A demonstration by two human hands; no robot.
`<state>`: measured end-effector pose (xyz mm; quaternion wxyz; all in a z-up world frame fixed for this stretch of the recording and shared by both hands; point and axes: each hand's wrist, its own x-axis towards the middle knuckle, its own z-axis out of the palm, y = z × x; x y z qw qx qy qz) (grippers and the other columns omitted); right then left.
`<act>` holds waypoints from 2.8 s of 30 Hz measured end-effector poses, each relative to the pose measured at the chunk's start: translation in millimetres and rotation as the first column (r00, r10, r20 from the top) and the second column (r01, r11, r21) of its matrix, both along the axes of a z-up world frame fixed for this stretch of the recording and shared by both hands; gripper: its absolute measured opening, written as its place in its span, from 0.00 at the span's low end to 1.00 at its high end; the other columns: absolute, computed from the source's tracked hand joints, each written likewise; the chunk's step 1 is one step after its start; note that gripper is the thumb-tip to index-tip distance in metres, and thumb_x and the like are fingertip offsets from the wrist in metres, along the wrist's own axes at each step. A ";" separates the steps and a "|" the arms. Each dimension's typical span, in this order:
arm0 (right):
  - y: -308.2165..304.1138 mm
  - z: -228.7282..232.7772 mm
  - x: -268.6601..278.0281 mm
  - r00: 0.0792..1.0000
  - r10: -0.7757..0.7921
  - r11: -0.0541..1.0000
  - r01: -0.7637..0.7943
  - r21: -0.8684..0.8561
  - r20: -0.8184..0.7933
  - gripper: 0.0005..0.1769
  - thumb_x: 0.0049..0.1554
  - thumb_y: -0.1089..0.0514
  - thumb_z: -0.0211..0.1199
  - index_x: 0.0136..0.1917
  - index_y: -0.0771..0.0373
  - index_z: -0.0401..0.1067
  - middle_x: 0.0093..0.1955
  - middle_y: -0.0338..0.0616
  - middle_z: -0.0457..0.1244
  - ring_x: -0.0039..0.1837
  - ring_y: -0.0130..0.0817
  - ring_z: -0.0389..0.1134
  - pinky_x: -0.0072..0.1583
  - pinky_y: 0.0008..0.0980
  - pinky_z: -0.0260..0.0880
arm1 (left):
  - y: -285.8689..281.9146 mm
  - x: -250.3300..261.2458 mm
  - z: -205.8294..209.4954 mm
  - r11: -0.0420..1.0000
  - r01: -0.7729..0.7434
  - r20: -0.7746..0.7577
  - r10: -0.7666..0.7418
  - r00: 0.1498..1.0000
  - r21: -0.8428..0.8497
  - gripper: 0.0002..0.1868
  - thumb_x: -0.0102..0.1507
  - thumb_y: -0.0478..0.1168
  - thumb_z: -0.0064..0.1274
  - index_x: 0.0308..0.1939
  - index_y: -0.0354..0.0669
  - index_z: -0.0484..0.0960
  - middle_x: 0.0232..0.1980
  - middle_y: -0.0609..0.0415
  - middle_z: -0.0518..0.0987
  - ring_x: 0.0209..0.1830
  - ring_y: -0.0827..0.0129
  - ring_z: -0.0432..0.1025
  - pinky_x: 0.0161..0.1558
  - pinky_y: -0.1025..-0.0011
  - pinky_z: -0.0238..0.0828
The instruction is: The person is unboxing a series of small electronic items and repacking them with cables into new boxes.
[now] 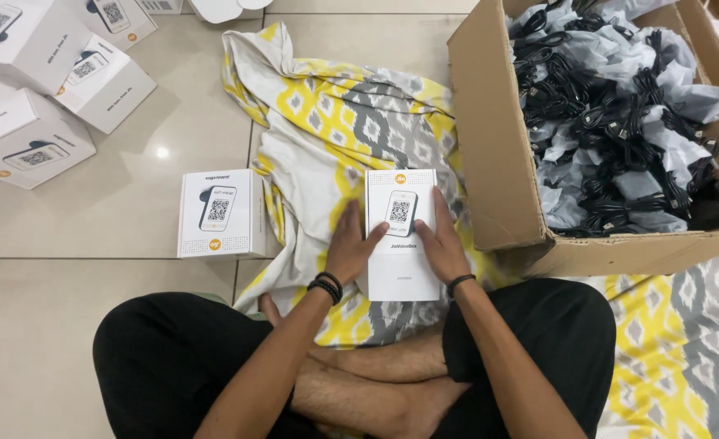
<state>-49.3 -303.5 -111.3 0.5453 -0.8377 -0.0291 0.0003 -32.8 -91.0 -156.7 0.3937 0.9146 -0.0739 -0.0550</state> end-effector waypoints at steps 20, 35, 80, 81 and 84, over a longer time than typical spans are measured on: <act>14.8 137.8 -32.1 0.995 0.087 0.680 -0.018 0.733 -0.056 0.48 0.65 0.29 0.44 0.83 0.65 0.46 0.83 0.52 0.46 0.82 0.39 0.49 0.79 0.42 0.49 | -12.4 -18.3 173.0 0.459 -0.206 -0.250 -0.036 0.968 -0.864 0.42 0.71 0.67 0.25 0.76 0.41 0.63 0.82 0.48 0.58 0.83 0.61 0.50 0.78 0.65 0.41; 9.3 109.3 -22.6 0.969 -0.135 0.957 0.073 0.282 0.205 0.28 0.71 0.42 0.41 0.63 0.67 0.71 0.72 0.57 0.64 0.76 0.41 0.63 0.77 0.37 0.55 | -6.0 -15.0 146.0 0.708 -0.008 0.013 0.025 1.000 -0.706 0.37 0.74 0.64 0.27 0.64 0.38 0.78 0.68 0.46 0.78 0.72 0.59 0.68 0.75 0.66 0.53; 26.7 130.8 10.3 0.965 0.094 0.982 -0.129 0.135 0.245 0.12 0.66 0.58 0.59 0.61 0.63 0.73 0.59 0.39 0.67 0.59 0.26 0.69 0.58 0.27 0.72 | 177.9 57.5 122.5 0.938 -0.346 0.342 0.318 0.884 0.022 0.39 0.64 0.45 0.62 0.70 0.24 0.63 0.74 0.28 0.60 0.73 0.34 0.53 0.69 0.50 0.52; 66.4 94.2 21.7 0.961 0.122 0.975 -0.163 0.149 0.249 0.12 0.66 0.58 0.59 0.61 0.63 0.73 0.59 0.39 0.67 0.59 0.26 0.69 0.58 0.27 0.72 | 196.4 50.0 112.4 0.925 -0.377 0.349 0.343 0.872 0.034 0.39 0.64 0.45 0.62 0.70 0.24 0.63 0.74 0.28 0.60 0.73 0.34 0.53 0.69 0.50 0.52; 174.0 13.9 36.8 0.901 0.425 0.813 -0.339 0.474 -0.085 0.23 0.64 0.52 0.60 0.69 0.63 0.69 0.65 0.42 0.66 0.65 0.30 0.67 0.63 0.30 0.71 | 235.6 30.8 72.2 0.608 -0.789 -0.162 0.790 0.592 0.085 0.42 0.59 0.52 0.62 0.65 0.24 0.67 0.70 0.30 0.66 0.71 0.42 0.63 0.68 0.55 0.63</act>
